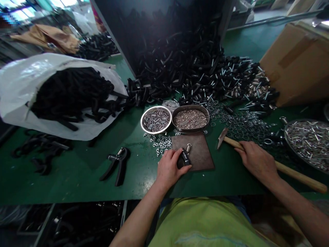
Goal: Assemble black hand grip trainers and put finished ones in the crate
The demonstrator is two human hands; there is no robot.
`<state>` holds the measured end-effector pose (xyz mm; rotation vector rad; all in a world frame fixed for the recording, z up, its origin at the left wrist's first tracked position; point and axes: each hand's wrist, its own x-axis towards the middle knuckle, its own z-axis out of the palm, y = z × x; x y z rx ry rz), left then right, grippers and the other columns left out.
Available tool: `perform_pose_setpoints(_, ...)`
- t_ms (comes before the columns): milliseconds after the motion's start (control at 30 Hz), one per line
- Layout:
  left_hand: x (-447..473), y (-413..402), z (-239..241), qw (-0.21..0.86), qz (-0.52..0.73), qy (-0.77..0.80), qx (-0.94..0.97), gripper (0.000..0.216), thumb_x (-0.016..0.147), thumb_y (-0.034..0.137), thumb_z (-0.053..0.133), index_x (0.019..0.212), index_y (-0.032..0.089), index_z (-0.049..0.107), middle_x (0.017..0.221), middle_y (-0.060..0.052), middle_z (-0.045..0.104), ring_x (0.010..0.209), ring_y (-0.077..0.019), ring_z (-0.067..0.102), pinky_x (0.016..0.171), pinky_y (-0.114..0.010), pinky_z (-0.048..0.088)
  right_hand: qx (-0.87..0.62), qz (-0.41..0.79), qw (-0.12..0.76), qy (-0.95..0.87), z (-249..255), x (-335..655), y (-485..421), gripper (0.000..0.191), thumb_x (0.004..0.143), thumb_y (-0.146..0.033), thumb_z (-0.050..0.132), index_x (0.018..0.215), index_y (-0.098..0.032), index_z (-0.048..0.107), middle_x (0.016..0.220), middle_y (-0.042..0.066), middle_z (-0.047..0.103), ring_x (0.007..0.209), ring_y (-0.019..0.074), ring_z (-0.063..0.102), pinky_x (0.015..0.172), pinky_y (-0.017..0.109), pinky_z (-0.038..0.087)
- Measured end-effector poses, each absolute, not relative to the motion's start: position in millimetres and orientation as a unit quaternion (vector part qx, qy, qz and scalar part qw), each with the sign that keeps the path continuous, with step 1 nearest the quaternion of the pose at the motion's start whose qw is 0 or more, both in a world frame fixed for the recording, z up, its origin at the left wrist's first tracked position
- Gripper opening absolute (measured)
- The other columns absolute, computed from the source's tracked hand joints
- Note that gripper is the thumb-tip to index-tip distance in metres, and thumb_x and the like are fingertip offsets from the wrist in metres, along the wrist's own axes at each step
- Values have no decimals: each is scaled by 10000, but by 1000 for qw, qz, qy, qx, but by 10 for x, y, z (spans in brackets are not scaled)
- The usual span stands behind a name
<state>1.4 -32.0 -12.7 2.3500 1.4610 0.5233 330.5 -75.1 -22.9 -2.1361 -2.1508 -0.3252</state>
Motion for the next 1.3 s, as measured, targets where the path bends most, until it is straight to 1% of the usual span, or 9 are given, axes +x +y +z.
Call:
perform_pose_setpoints(167, 32, -283, -85, 311, 290, 549, 720, 588, 671, 469, 729, 1181, 215, 584, 1044, -77, 627, 980, -242, 550, 881, -379, 442, -684, -104, 99, -715, -89, 3125, -703, 238, 886, -310, 499, 995, -142, 626, 977, 126, 624, 912, 278, 526, 733, 393, 416)
perform_pose_setpoints(233, 29, -252, -62, 433, 342, 583, 597, 542, 708, 477, 695, 1172, 216, 599, 998, -60, 631, 890, -201, 578, 789, -322, 478, -648, -54, 175, -739, -30, 2930, -649, 211, 881, -272, 512, 977, -144, 649, 993, 123, 625, 948, 264, 525, 792, 399, 429)
perform_pose_setpoints(333, 4, -204, -30, 613, 407, 579, 350, 513, 763, 539, 605, 1125, 176, 616, 848, -43, 617, 678, -134, 565, 544, -225, 468, -572, 57, 276, -770, 18, 2533, -520, 162, 879, -217, 523, 920, -158, 669, 931, 92, 640, 917, 215, 538, 822, 361, 449)
perform_pose_setpoints(433, -31, -183, 23, 704, 438, 534, 166, 497, 779, 578, 560, 980, 131, 638, 770, -44, 607, 614, -114, 554, 451, -186, 440, -518, 137, 304, -787, -6, 2153, -351, 149, 871, -186, 536, 903, -177, 681, 886, 69, 647, 876, 192, 533, 768, 321, 463)
perform_pose_setpoints(700, -109, -235, 152, 770, 434, 466, 25, 454, 826, 562, 512, 852, 123, 626, 759, -66, 621, 612, -117, 576, 432, -176, 451, -484, 154, 225, -831, -225, 1861, -94, 134, 848, -171, 564, 779, -200, 675, 793, 51, 629, 802, 188, 522, 712, 311, 424)
perform_pose_setpoints(900, -50, -251, 200, 789, 416, 450, 34, 462, 817, 563, 527, 895, 119, 632, 760, -63, 613, 615, -115, 569, 424, -171, 446, -488, 277, 342, -754, 48, 1784, -123, 96, 837, -165, 581, 749, -191, 609, 780, 27, 624, 799, 167, 571, 736, 299, 453)
perform_pose_setpoints(1000, 18, -267, 214, 796, 407, 446, 48, 477, 801, 572, 545, 929, 121, 632, 749, -50, 603, 602, -106, 559, 415, -162, 432, -479, 270, 393, -737, 188, 1720, -120, 96, 830, -167, 589, 737, -188, 600, 772, 29, 626, 786, 172, 579, 729, 306, 464)
perform_pose_setpoints(1200, 98, -312, 149, 776, 416, 462, 109, 494, 768, 571, 587, 961, 118, 635, 736, -42, 602, 600, -113, 558, 429, -180, 434, -473, 212, 369, -771, 144, 1711, -134, 102, 868, -211, 536, 781, -191, 586, 786, 49, 611, 799, 198, 559, 711, 347, 469)
perform_pose_setpoints(1300, 71, -286, 112, 752, 408, 480, 194, 543, 749, 575, 603, 1059, 131, 638, 793, -61, 639, 622, -125, 570, 463, -198, 442, -460, 182, 344, -799, 95, 1782, -130, 90, 882, -217, 519, 814, -183, 567, 801, 59, 609, 792, 191, 550, 697, 332, 462)
